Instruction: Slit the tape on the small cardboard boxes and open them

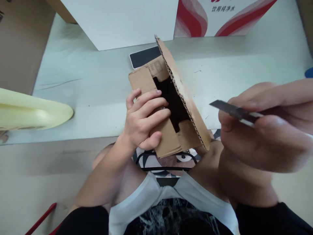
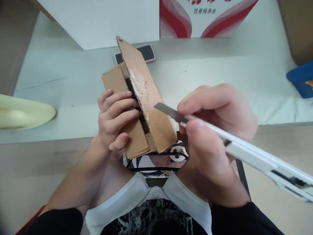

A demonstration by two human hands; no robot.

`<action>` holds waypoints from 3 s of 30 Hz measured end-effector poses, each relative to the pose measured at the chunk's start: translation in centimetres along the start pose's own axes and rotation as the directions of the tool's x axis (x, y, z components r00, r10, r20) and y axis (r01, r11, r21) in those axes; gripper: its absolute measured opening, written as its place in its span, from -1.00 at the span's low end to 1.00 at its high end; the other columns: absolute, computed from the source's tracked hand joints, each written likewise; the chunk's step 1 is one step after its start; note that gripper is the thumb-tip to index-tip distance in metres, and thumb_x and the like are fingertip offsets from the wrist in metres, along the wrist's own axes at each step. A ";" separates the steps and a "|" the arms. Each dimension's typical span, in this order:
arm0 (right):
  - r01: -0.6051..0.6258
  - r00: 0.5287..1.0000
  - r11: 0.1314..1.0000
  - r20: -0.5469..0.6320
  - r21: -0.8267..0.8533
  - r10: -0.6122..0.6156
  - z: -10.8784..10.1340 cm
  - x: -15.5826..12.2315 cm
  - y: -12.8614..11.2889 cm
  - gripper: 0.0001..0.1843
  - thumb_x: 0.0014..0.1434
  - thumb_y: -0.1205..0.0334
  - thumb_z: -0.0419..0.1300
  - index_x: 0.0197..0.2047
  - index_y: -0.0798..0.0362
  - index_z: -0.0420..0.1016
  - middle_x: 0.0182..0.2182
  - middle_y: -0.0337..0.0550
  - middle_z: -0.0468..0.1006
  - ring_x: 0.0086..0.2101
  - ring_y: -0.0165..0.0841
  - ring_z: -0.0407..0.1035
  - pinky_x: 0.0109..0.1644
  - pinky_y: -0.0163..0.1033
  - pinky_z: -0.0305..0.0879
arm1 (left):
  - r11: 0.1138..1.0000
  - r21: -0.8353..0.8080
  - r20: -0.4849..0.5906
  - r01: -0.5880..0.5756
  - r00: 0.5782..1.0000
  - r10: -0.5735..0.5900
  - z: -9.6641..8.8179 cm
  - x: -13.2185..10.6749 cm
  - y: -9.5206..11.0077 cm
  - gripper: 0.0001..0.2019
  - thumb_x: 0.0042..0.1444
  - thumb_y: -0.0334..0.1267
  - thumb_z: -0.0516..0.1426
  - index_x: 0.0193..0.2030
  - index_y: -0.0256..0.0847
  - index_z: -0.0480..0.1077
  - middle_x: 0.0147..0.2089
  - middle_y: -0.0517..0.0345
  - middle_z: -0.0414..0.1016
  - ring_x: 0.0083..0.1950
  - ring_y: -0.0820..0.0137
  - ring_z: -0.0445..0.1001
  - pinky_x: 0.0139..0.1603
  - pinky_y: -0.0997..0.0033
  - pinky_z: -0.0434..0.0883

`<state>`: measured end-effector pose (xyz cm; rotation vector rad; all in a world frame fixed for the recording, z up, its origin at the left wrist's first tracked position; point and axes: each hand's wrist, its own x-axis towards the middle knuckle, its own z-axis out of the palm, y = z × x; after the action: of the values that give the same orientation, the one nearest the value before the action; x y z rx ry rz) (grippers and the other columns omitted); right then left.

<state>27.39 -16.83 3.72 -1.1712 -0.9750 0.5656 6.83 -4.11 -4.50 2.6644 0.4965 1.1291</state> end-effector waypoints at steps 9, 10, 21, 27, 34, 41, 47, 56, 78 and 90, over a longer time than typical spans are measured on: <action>0.294 0.955 0.954 -0.034 -0.055 -0.296 1.2 1.2 5.8 -0.81 0.27 0.13 0.46 -0.12 -0.13 0.55 -0.42 -0.42 0.55 -0.45 -0.49 0.53 -0.28 -0.33 0.58 | 0.988 -0.140 -0.100 -0.065 0.994 0.051 0.7 0.4 -0.6 -0.48 0.43 0.13 -0.09 0.44 0.12 0.20 0.25 0.21 0.63 0.40 0.21 0.49 0.66 -0.06 0.06; 0.284 0.959 0.957 0.001 -0.056 -0.284 1.1 0.9 5.9 -0.80 0.26 0.13 0.46 -0.11 -0.15 0.54 -0.40 -0.40 0.58 -0.35 -0.43 0.60 -0.11 -0.23 0.64 | 0.983 -0.175 -0.110 -0.058 0.993 0.039 0.8 0.3 -0.5 -0.44 0.41 0.14 -0.06 0.48 0.11 0.15 0.25 0.19 0.63 0.39 0.20 0.50 0.67 -0.08 0.04; 0.262 0.926 0.965 0.284 -0.010 -0.248 0.7 0.6 6.2 -0.83 0.37 0.24 0.32 -0.01 -0.22 0.59 -0.31 -0.35 0.74 0.05 -0.32 0.65 0.27 -0.07 0.56 | 0.979 -0.194 -0.054 0.061 0.996 -0.073 0.7 0.0 -0.4 -0.31 0.39 0.27 -0.16 0.56 0.13 0.12 0.34 0.13 0.57 0.39 0.06 0.51 0.64 -0.20 0.09; 0.226 0.942 0.974 0.250 0.012 -0.222 0.9 0.2 6.3 -0.78 0.34 0.30 0.35 -0.01 -0.20 0.58 -0.32 -0.34 0.74 0.04 -0.37 0.66 0.23 -0.19 0.57 | 0.989 -0.137 -0.063 0.062 0.995 -0.071 0.6 0.0 -0.1 -0.35 0.41 0.27 -0.23 0.50 0.15 0.21 0.39 0.17 0.50 0.45 0.05 0.45 0.62 -0.17 0.12; 0.248 0.941 0.968 0.228 0.045 -0.251 1.2 0.3 6.4 -0.77 0.33 0.34 0.34 0.00 -0.17 0.57 -0.31 -0.35 0.73 -0.08 -0.43 0.69 0.15 -0.27 0.59 | 0.988 -0.113 -0.031 0.100 0.994 -0.105 0.8 -0.2 -0.3 -0.36 0.39 0.31 -0.26 0.42 0.18 0.25 0.38 0.17 0.50 0.47 0.06 0.42 0.63 -0.23 0.09; 0.220 0.949 0.975 0.223 0.039 -0.223 1.1 0.1 6.8 -0.83 0.37 0.23 0.33 0.00 -0.19 0.54 -0.29 -0.31 0.74 -0.12 -0.37 0.70 0.07 -0.18 0.64 | 0.990 -0.120 -0.064 0.077 0.994 -0.085 1.0 -0.2 -0.4 -0.40 0.39 0.30 -0.24 0.41 0.22 0.23 0.33 0.18 0.55 0.45 0.08 0.45 0.59 -0.26 0.18; 0.208 0.958 0.977 0.193 0.034 -0.211 1.2 0.1 6.7 -0.84 0.35 0.20 0.37 -0.02 -0.18 0.56 -0.32 -0.31 0.72 -0.13 -0.34 0.69 0.14 -0.12 0.63 | 0.983 -0.168 -0.143 -0.071 0.989 0.047 1.4 -0.1 -1.2 -0.50 0.34 0.21 -0.10 0.35 0.30 0.29 0.31 0.33 0.61 0.45 0.19 0.46 0.64 -0.17 0.12; 0.228 0.948 0.973 0.220 0.027 -0.228 1.2 0.3 6.7 -0.81 0.35 0.28 0.33 -0.01 -0.19 0.54 -0.28 -0.34 0.73 -0.19 -0.42 0.69 0.07 -0.25 0.61 | 0.981 -0.155 -0.169 -0.120 0.981 0.094 1.5 0.0 -1.3 -0.44 0.34 0.14 -0.08 0.42 0.19 0.28 0.32 0.30 0.59 0.44 0.22 0.46 0.66 -0.06 0.11; 0.207 0.957 0.977 0.194 0.054 -0.214 1.2 0.4 6.6 -0.85 0.34 0.27 0.36 -0.05 -0.14 0.58 -0.12 -0.29 0.73 -0.33 -0.48 0.66 -0.08 -0.33 0.64 | 0.984 -0.160 -0.139 -0.074 0.989 0.052 1.4 -0.1 -1.1 -0.51 0.36 0.15 -0.10 0.36 0.33 0.33 0.29 0.36 0.61 0.39 0.17 0.51 0.65 -0.11 0.10; 0.151 0.960 0.989 0.238 0.004 -0.147 1.0 0.3 6.2 -0.93 0.38 0.20 0.33 -0.08 -0.18 0.57 -0.32 -0.32 0.68 -0.14 -0.35 0.67 0.22 -0.11 0.59 | 0.975 -0.213 -0.012 0.069 0.997 -0.074 0.5 0.0 -0.4 -0.33 0.39 0.24 -0.11 0.49 -0.02 0.27 0.39 0.07 0.50 0.46 0.04 0.43 0.68 -0.15 0.01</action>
<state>27.35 -14.08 -1.96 -1.0469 -1.2628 0.5875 7.12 -3.77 -4.95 2.4359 0.4444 1.1206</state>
